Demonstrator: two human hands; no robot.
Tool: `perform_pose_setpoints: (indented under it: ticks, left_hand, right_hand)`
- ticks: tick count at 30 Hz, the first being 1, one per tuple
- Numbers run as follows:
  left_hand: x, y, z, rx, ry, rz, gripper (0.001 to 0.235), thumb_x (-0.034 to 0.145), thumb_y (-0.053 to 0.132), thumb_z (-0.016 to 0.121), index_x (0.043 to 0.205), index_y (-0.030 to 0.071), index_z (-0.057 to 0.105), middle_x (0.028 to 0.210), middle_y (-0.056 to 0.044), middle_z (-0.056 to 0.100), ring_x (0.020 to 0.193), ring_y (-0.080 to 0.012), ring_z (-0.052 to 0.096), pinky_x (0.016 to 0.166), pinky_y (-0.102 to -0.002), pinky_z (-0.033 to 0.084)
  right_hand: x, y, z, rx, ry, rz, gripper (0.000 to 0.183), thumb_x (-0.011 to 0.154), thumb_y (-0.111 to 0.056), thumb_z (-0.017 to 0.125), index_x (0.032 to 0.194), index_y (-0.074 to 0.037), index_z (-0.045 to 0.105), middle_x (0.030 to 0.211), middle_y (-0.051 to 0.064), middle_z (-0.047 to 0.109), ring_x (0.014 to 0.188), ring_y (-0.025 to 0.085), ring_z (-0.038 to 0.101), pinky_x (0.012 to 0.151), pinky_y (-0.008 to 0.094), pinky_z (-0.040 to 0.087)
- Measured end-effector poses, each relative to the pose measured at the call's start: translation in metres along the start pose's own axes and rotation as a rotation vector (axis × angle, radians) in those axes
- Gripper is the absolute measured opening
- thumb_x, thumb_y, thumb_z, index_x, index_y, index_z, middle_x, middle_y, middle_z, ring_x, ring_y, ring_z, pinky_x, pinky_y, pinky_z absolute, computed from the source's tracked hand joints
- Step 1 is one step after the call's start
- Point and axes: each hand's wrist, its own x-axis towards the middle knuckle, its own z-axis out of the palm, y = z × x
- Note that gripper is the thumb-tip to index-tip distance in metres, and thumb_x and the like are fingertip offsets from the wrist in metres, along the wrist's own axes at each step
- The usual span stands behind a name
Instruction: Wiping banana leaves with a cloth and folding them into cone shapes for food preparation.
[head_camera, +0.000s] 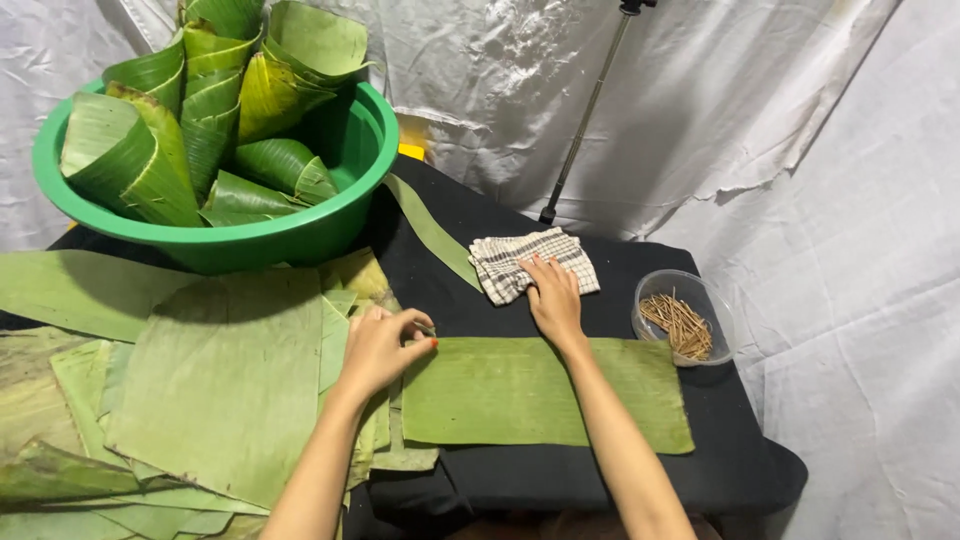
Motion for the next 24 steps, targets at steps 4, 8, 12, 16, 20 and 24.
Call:
perform_pose_setpoints:
  ticks: [4,8,12,16,20,24]
  left_hand:
    - [0.003,-0.002,0.007,0.090,-0.036,0.022,0.021,0.084,0.041,0.075,0.102,0.033,0.076,0.092,0.004,0.078,0.111,-0.0212,0.058,0.107,-0.039,0.033]
    - [0.005,-0.004,0.011,0.093,-0.003,0.036,0.016,0.086,0.040,0.074,0.099,0.031,0.076,0.092,0.004,0.079,0.110,-0.0203,0.058,0.107,-0.039,0.033]
    - [0.005,-0.002,0.010,0.110,-0.011,0.051,0.018,0.087,0.042,0.072,0.100,0.030,0.077,0.096,0.003,0.078,0.111,-0.0214,0.058,0.107,-0.040,0.033]
    - [0.001,0.003,0.009,0.172,-0.017,0.075,0.012,0.089,0.035,0.071,0.098,0.030,0.077,0.093,0.006,0.077,0.110,-0.0190,0.057,0.106,-0.039,0.032]
    - [-0.003,0.002,0.015,0.176,0.080,0.161,0.017,0.080,0.028,0.074,0.096,0.023,0.079,0.086,0.006,0.076,0.097,-0.0173,0.054,0.099,-0.035,0.032]
    - [0.002,-0.003,0.011,0.310,-0.061,0.121,0.022,0.085,0.025,0.075,0.106,0.031,0.076,0.104,0.007,0.078,0.113,-0.0192,0.057,0.110,-0.041,0.028]
  right_hand:
    - [-0.007,-0.029,-0.053,0.403,0.340,0.009,0.044,0.084,0.008,0.054,0.121,-0.005,0.073,0.115,0.022,0.072,0.112,0.041,0.066,0.102,0.050,0.047]
    - [-0.037,-0.037,-0.117,0.725,0.802,0.048,0.047,0.084,0.010,0.051,0.125,-0.003,0.069,0.113,0.020,0.069,0.111,0.029,0.064,0.102,0.043,0.049]
    - [-0.103,-0.050,-0.152,0.303,0.706,-0.069,0.021,0.072,-0.005,0.077,0.091,-0.007,0.072,0.082,0.016,0.063,0.078,0.034,0.060,0.078,0.040,0.047]
    - [-0.143,-0.091,-0.086,0.162,0.388,-0.228,0.025,0.058,-0.023,0.085,0.082,-0.018,0.076,0.078,0.008,0.069,0.073,0.032,0.064,0.071,0.044,0.050]
    - [-0.143,-0.145,-0.051,0.001,-0.399,-0.010,0.067,0.093,-0.062,0.026,0.156,-0.040,0.033,0.168,0.012,0.002,0.150,0.049,-0.007,0.105,0.083,-0.014]
    - [-0.133,-0.168,-0.070,0.067,-0.494,0.057,0.057,0.102,-0.049,0.036,0.156,-0.033,0.037,0.169,0.018,0.012,0.153,0.049,-0.002,0.107,0.082,-0.009]
